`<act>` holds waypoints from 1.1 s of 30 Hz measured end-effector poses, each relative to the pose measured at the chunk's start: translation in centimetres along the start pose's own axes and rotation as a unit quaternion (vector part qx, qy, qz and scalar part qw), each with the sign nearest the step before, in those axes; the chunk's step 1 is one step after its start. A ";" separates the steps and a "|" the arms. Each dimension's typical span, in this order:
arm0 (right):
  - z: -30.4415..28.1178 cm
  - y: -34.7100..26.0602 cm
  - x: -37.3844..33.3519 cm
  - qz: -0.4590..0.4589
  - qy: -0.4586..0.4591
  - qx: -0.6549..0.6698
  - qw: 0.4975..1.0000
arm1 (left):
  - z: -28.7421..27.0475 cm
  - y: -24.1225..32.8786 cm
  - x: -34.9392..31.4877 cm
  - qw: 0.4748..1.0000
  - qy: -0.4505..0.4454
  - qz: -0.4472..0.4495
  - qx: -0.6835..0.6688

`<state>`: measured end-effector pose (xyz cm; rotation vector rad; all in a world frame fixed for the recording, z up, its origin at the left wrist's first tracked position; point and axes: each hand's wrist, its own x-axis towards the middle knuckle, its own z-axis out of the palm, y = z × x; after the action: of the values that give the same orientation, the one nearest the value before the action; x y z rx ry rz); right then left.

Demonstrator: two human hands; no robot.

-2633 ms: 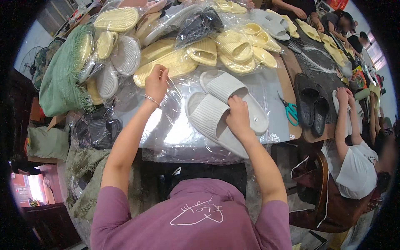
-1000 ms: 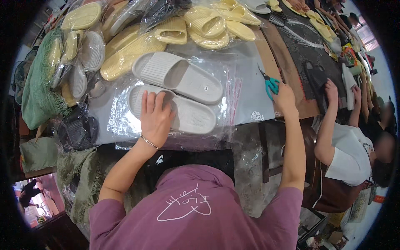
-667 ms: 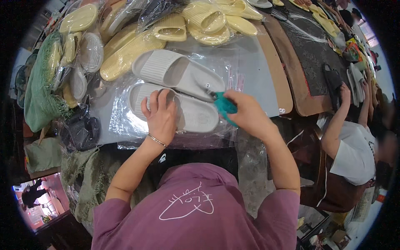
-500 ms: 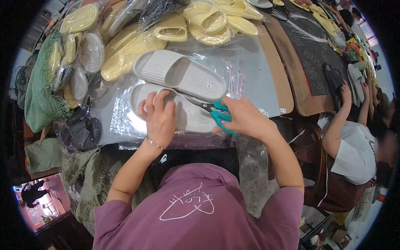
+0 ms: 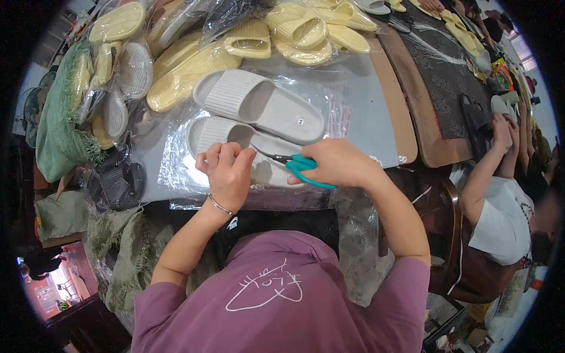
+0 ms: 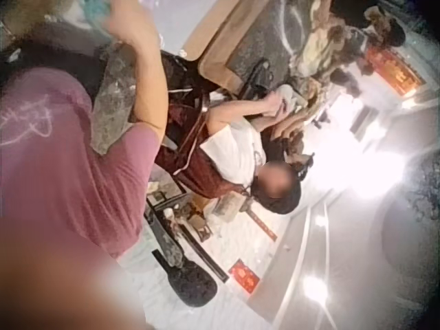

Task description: Inspecting and sorting pairs of slippers for quality control in a manufacturing setting.

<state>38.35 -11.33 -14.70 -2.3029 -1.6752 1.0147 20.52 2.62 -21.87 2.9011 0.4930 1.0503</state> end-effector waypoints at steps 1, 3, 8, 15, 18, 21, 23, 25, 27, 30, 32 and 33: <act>0.1 0.4 -0.1 0.003 -0.006 0.003 1.000 | 0.0 -0.1 0.0 1.000 0.002 0.001 0.000; 0.4 1.9 -0.3 -0.007 0.103 0.073 0.992 | 0.0 -0.2 0.0 1.000 -0.004 0.013 0.002; -0.7 10.0 -0.4 0.242 0.331 -0.048 0.911 | -0.5 0.1 0.3 0.986 -0.047 0.014 -0.158; 0.6 17.4 1.1 0.294 0.369 0.002 0.882 | -1.9 1.5 1.6 0.915 -0.076 -0.136 -0.372; -0.1 16.1 1.4 0.304 0.330 0.041 0.893 | -1.4 1.4 2.2 0.909 -0.070 -0.151 -0.383; -0.2 10.7 2.4 0.199 0.386 -0.071 0.898 | -1.4 1.4 2.3 0.911 -0.055 -0.141 -0.383; 2.5 5.3 3.3 -0.143 0.457 0.039 0.877 | -1.5 1.4 2.4 0.908 -0.058 -0.150 -0.387; 4.8 0.4 5.3 -0.301 0.320 0.283 0.852 | -1.5 1.3 2.6 0.914 -0.035 -0.125 -0.384; 5.9 -1.8 7.0 -0.319 0.271 0.255 0.872 | -1.6 0.9 2.6 0.935 0.005 -0.086 -0.345; 7.0 -3.0 8.8 -0.270 0.302 0.357 0.842 | -1.7 -0.2 1.8 0.906 -0.025 -0.140 -0.399; 7.3 -3.0 9.1 -0.284 0.314 0.373 0.826 | -2.0 -1.6 1.4 0.914 -0.120 -0.126 -0.367; 7.3 -2.9 9.1 -0.268 0.349 0.363 0.821 | -2.0 -2.2 1.2 0.964 -0.072 -0.054 -0.248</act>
<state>33.32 -4.30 -23.06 -1.3219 -1.1909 0.4506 19.53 4.84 -19.89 2.4515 0.3195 0.7990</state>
